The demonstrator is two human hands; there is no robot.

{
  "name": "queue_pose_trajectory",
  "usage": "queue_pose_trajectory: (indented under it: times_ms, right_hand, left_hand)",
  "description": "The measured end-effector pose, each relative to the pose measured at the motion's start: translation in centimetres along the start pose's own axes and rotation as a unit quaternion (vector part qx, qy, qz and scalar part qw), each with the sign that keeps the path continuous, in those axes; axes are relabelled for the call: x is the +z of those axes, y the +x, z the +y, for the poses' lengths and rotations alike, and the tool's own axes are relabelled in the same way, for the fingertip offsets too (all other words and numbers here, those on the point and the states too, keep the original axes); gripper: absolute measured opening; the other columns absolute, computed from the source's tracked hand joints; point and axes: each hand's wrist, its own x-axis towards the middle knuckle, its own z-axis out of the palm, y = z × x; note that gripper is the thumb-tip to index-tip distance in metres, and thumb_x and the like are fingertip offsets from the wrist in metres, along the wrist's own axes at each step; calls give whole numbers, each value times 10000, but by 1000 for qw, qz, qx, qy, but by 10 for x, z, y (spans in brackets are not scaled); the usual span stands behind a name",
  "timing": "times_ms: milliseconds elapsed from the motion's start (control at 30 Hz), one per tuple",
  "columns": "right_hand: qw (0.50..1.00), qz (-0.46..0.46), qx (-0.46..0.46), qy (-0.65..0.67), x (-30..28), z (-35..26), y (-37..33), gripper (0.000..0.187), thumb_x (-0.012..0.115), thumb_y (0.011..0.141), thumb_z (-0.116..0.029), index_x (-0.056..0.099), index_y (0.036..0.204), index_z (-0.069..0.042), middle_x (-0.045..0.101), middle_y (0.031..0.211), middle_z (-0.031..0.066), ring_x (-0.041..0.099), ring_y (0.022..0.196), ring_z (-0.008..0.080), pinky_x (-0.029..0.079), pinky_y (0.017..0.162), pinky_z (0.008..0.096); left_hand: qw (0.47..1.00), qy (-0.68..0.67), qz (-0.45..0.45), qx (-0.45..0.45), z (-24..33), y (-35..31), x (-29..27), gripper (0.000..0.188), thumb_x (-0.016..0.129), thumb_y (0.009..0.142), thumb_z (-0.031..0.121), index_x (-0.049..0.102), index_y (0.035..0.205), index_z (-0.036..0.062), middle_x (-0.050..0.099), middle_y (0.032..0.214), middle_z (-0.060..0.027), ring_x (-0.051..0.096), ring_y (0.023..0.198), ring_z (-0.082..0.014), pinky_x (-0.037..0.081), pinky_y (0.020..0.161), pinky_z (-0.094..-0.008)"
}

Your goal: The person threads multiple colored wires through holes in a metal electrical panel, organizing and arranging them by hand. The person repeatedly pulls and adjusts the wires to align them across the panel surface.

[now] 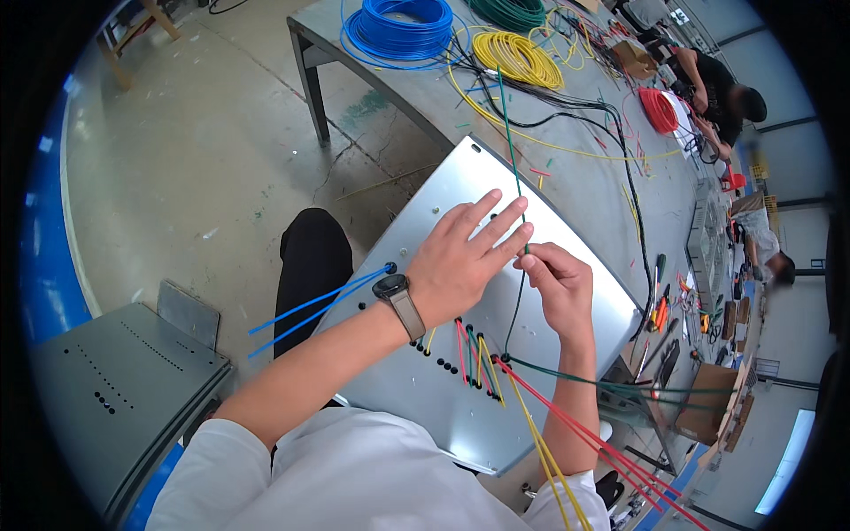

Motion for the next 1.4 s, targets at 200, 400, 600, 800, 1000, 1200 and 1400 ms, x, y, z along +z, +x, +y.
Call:
queue_pose_trajectory:
  times_ms: [200,400,600,800,1000,1200,1400]
  right_hand:
    - [996,32,-78,-38,-1,-30,-53,121,797,1030,-25,856,1118,32,810,960,81,678,783,131,537,688,287]
    - [993,32,-109,-20,-13,-39,-94,115,813,1020,-56,854,1067,40,809,942,100,707,792,167,554,694,299]
    - [992,21,-120,-31,-23,-37,-102,139,834,1029,-94,857,1061,39,810,934,109,726,794,178,563,694,306]
    - [994,0,-113,-8,-21,-38,-97,137,836,1026,-78,852,1074,50,819,946,116,736,800,178,576,698,306]
    - [995,-3,-97,-1,-19,-41,-89,120,819,1024,-46,850,1083,54,821,963,127,739,796,176,582,698,305]
    - [996,-4,-89,-7,-22,-42,-91,135,835,1016,-62,851,1085,53,820,961,129,740,790,179,580,686,303]
    - [994,2,-107,-7,-26,-37,-93,148,850,1023,-84,852,1082,51,818,955,125,740,785,178,577,675,291]
  left_hand:
    - [995,-93,32,-21,57,-3,-29,540,696,968,8,721,1506,37,706,1591,-120,649,1457,-368,552,1141,-503]
    - [986,-148,57,-55,108,-15,-38,490,710,948,32,735,1435,-24,745,1469,-169,736,1274,-340,597,1050,-472]
    - [988,-130,67,-51,120,-17,-39,481,715,957,49,728,1426,-57,743,1456,-182,735,1268,-336,600,1042,-461]
    - [989,-123,69,-54,116,-21,-41,451,710,986,30,728,1427,-65,732,1441,-208,736,1290,-366,604,1047,-486]
    - [985,-138,81,-60,109,-20,-37,454,723,962,-3,737,1411,-68,724,1417,-224,761,1246,-381,628,996,-483]
    - [984,-141,92,-61,110,-19,-36,439,734,956,9,745,1388,-64,729,1398,-213,780,1221,-358,637,968,-455]
    - [986,-135,78,-63,114,-18,-33,468,707,983,43,704,1441,-51,711,1413,-227,760,1298,-379,610,1052,-471]
